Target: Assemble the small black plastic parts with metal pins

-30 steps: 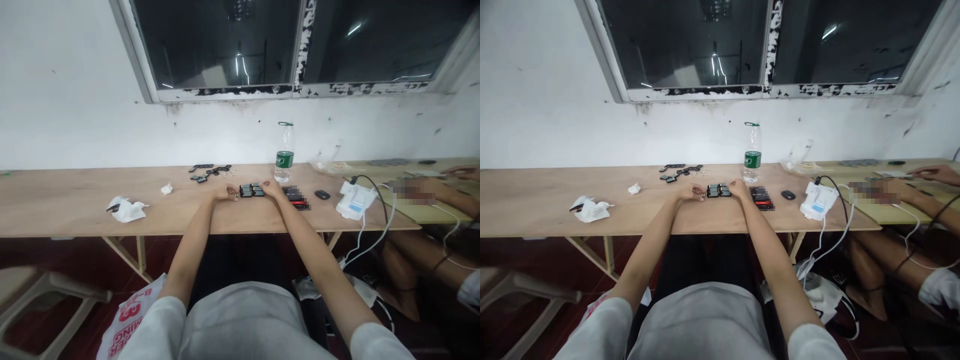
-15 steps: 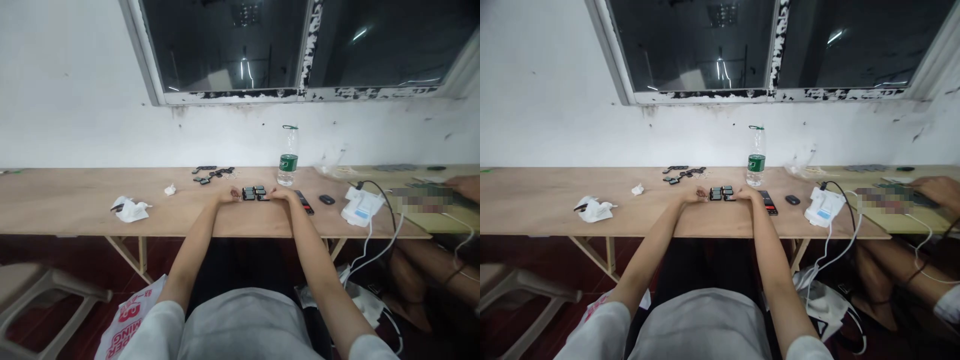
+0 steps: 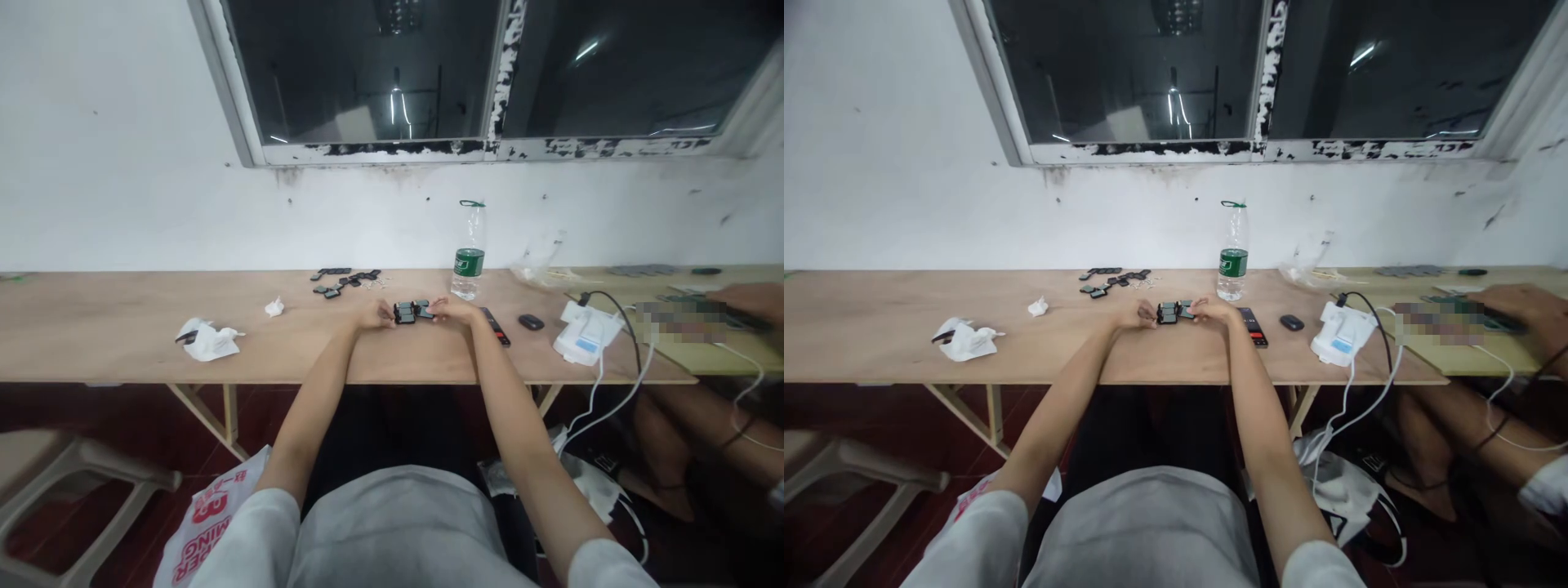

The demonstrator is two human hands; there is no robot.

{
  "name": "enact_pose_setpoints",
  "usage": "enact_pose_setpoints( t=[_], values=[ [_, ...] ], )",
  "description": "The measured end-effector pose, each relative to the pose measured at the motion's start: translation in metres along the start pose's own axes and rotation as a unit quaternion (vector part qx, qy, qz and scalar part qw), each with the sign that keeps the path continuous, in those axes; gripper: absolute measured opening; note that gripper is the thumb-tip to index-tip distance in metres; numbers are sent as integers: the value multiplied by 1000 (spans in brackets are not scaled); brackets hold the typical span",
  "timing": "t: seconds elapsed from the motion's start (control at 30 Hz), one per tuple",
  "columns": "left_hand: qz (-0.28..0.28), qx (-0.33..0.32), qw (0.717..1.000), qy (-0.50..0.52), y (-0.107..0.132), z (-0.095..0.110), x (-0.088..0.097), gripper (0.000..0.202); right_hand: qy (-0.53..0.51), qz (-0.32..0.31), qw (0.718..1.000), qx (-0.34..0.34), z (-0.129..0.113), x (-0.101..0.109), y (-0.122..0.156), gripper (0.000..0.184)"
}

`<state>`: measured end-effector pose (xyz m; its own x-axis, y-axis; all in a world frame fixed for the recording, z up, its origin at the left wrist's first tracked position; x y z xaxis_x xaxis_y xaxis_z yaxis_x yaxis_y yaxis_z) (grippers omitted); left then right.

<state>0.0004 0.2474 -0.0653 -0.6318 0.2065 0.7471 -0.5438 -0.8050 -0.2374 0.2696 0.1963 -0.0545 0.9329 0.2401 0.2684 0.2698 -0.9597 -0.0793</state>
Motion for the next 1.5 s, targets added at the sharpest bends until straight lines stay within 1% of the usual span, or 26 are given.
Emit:
enact_pose_setpoints(
  t=[0.17, 0.33, 0.47, 0.57, 0.67, 0.77, 0.87, 0.93, 1.03, 1.1, 1.2, 1.27, 1.33, 1.4, 1.5],
  values=[
    [2, -20, 1000, -1, 0, 7, 0, 31, -76, 48, 995, 32, -6, -4, -4, 26],
    [47, -27, 998, 18, 0, 23, 3, 27, -77, 109, 990, 52, -4, -16, -12, 20],
    [81, -37, 996, 30, -1, 36, 0, 24, -77, 143, 985, 63, -2, -31, -16, 17],
    [99, -40, 994, 31, -2, 40, -3, 25, -88, 157, 981, 66, -2, -37, -17, 16],
    [104, -49, 993, 35, -3, 42, -5, 28, -94, 156, 981, 69, -2, -38, -17, 22],
    [108, -56, 992, 25, -4, 43, -7, 24, -98, 147, 981, 74, -1, -38, -18, 24],
    [112, -42, 993, 4, -7, 42, -9, 16, -104, 148, 980, 85, 0, -38, -20, 22],
    [122, -28, 992, 9, -8, 40, -10, 15, -105, 153, 979, 88, 1, -38, -21, 23],
    [145, 0, 987, 69, -9, 35, -11, 20, -112, 144, 980, 84, 3, -39, -23, 24],
    [148, 25, 980, 132, -10, 30, -12, 30, -122, 129, 980, 85, 4, -40, -24, 24],
    [139, 65, 966, 209, -11, 22, -16, 51, -131, 112, 981, 95, 6, -39, -26, 26],
    [127, 88, 962, 223, -11, 19, -17, 58, -126, 95, 982, 103, 6, -39, -26, 27],
    [105, 109, 964, 218, -10, 16, -20, 56, -116, 76, 985, 105, 7, -40, -27, 26],
    [86, 114, 968, 206, -9, 16, -21, 51, -97, 69, 988, 101, 7, -39, -27, 22],
    [80, 84, 978, 174, -8, 20, -20, 49, -46, 98, 990, 95, 7, -30, -28, 11]
  ],
)
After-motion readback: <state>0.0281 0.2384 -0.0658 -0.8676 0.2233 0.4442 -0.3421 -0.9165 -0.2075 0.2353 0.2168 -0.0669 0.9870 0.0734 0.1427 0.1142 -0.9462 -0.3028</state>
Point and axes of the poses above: each hand's wrist, its own y-axis away from the middle knuckle, its own x-axis out of the back of the hand, z = x × y, the point moved 5 cm from there along -y, towards the middle knuckle, and after that the axes turned 4 degrees about x, right-handed, at the moved point
